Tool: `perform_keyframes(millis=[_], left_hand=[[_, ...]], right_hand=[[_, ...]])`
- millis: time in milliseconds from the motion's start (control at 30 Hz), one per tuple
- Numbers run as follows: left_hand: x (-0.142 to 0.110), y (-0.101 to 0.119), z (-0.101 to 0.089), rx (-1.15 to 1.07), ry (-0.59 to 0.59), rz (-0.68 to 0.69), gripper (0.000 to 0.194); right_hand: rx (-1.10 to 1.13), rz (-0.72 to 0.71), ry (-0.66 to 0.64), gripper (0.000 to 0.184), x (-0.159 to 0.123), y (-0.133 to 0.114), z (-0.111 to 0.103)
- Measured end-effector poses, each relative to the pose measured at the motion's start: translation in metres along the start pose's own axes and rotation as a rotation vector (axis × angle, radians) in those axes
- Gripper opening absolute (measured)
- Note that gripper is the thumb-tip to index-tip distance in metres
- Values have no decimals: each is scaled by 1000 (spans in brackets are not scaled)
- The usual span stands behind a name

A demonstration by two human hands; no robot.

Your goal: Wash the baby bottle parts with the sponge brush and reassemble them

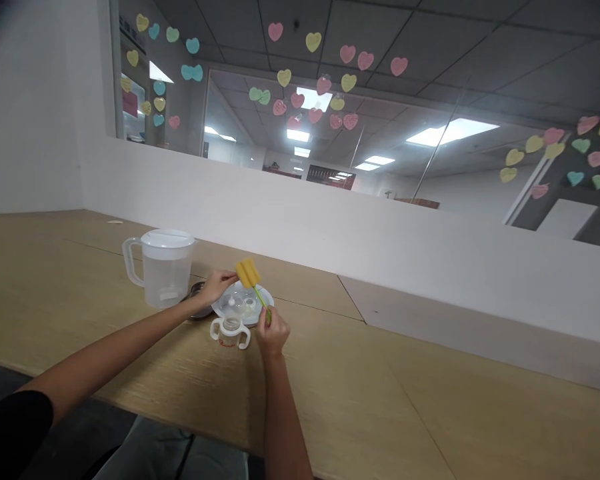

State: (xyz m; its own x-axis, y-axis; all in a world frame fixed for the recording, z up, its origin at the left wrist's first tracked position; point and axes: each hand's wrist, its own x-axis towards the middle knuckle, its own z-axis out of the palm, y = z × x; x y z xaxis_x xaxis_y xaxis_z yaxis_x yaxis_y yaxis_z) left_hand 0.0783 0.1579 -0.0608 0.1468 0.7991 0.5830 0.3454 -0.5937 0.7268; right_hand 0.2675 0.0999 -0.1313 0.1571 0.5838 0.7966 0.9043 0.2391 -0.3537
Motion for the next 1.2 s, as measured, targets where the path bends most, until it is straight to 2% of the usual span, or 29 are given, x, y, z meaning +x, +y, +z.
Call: perform_keyframes(millis=[100,267,467,667,733,967,1200], left_hand=[[0,3,-4,14,26,20,35],[4,6,-10,24,97,47,33],[10,4,-11,34,138,23,29],[13,4,-18,68,287,-35,33],[12,1,-24,101,301,-57,35],[-2,-27,-47,347,178,-232,32],[-18,-56,-49,584,22,-447,26]], right_hand=[[-42,-32,56,52,1,3,4],[-115,-27,290,49,3,9,9],[-53,-249,305,36,1,8,6],[-2,-291,342,31,1,7,5],[14,-280,342,31,1,6,5],[16,-191,370,34,2,3,5],[-1,-213,354,35,2,5,7]])
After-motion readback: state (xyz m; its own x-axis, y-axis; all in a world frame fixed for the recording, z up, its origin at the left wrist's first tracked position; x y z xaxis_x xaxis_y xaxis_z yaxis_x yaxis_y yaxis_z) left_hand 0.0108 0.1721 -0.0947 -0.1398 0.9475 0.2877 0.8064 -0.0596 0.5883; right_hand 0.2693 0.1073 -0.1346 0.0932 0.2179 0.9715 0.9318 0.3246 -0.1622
